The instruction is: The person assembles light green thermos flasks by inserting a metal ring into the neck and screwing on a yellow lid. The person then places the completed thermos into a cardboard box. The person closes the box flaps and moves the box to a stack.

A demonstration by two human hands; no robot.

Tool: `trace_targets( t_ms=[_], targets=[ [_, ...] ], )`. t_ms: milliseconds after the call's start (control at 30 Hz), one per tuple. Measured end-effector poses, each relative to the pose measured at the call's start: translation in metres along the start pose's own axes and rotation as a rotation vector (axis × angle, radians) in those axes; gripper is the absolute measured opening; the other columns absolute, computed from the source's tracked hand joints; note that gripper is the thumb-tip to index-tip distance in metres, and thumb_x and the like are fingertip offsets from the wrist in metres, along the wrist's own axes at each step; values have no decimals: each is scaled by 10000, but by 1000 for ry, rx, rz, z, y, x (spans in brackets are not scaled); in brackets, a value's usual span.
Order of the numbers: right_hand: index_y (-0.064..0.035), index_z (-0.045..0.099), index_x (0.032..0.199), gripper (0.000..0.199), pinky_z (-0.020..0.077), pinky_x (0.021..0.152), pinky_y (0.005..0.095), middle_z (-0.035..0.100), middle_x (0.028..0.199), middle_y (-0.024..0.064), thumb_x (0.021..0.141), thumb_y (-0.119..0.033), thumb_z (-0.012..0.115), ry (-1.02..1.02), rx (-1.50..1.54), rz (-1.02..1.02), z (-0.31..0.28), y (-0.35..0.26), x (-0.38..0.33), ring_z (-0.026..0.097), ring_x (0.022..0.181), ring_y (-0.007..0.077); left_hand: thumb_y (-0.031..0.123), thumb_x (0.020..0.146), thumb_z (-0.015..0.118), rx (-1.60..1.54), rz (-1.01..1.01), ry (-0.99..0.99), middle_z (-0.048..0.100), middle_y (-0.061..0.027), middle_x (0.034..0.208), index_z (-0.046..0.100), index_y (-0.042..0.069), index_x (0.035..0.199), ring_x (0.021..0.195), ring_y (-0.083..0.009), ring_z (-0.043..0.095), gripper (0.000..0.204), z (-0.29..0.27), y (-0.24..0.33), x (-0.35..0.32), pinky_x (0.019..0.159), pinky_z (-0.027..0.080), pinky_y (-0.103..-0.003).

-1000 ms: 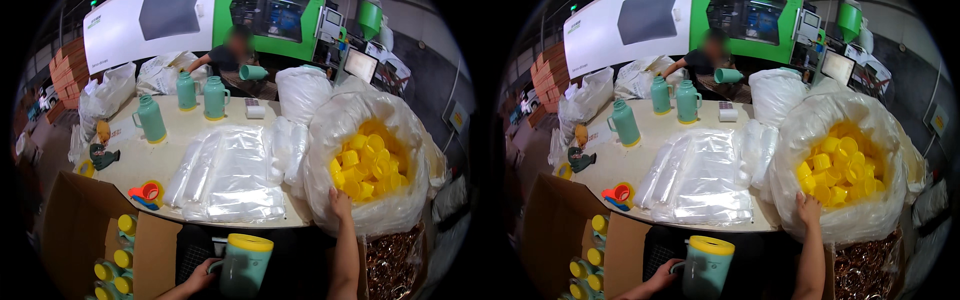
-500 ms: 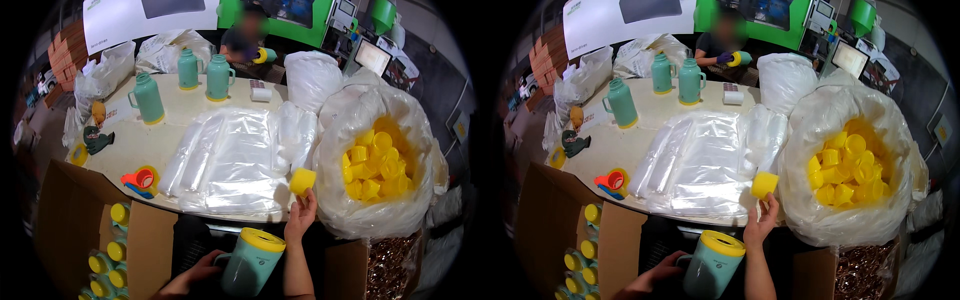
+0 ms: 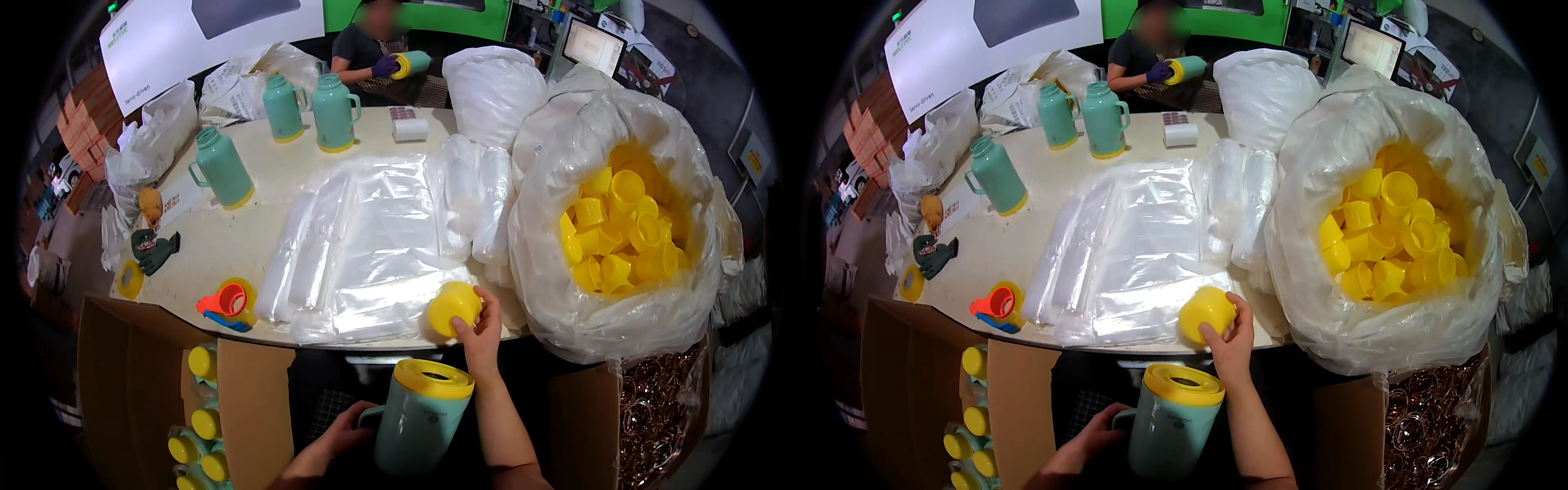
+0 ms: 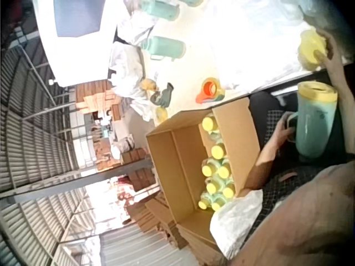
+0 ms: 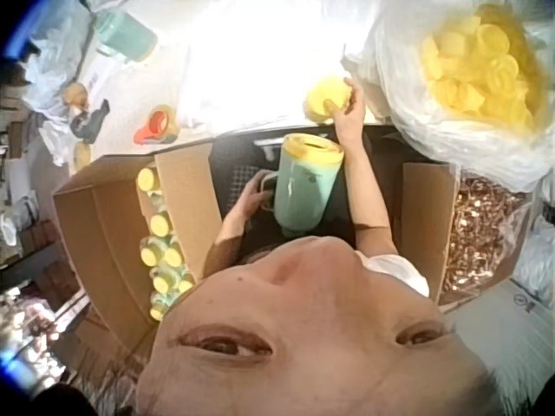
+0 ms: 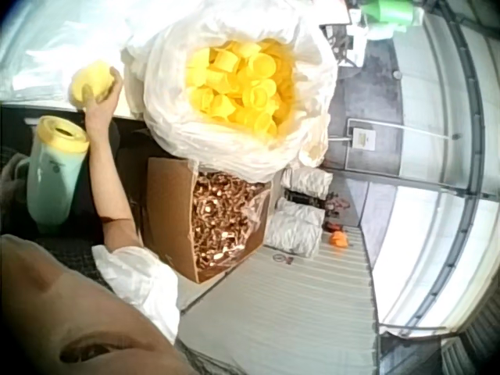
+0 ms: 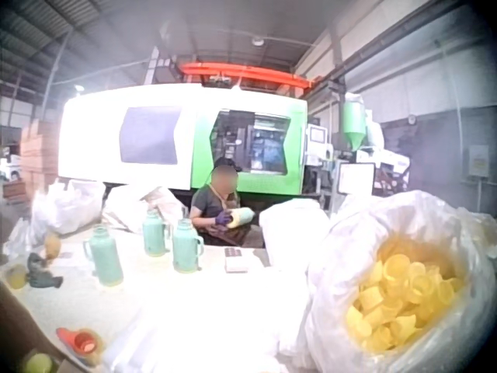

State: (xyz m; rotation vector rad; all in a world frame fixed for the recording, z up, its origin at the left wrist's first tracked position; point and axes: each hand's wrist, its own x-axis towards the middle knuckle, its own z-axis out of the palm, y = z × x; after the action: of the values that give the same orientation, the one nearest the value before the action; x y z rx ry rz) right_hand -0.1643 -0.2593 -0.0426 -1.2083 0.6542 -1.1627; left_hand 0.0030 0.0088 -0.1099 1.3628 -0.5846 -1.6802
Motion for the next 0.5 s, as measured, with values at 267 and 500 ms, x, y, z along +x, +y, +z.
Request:
trace_targets(
  t_ms=[267,500],
  targets=[
    [-30,438,1408,572,419,1028,318,534,1279,126,925,-219,681,-78,-27,69,-5,2,-2,530,1178,198,42,858,702,-14,47,-13,643,-34,1122,531,126,1342,1001,-158,636,520,-1,-5,1,836,540,-321],
    [-29,472,1406,536,382,1059,309,529,1313,112,965,-293,624,-114,4,55,-10,16,0,503,1208,192,30,866,677,-26,48,-33,635,-39,1139,519,120,1351,1010,-160,632,518,3,3,-6,834,549,-326]
  ],
)
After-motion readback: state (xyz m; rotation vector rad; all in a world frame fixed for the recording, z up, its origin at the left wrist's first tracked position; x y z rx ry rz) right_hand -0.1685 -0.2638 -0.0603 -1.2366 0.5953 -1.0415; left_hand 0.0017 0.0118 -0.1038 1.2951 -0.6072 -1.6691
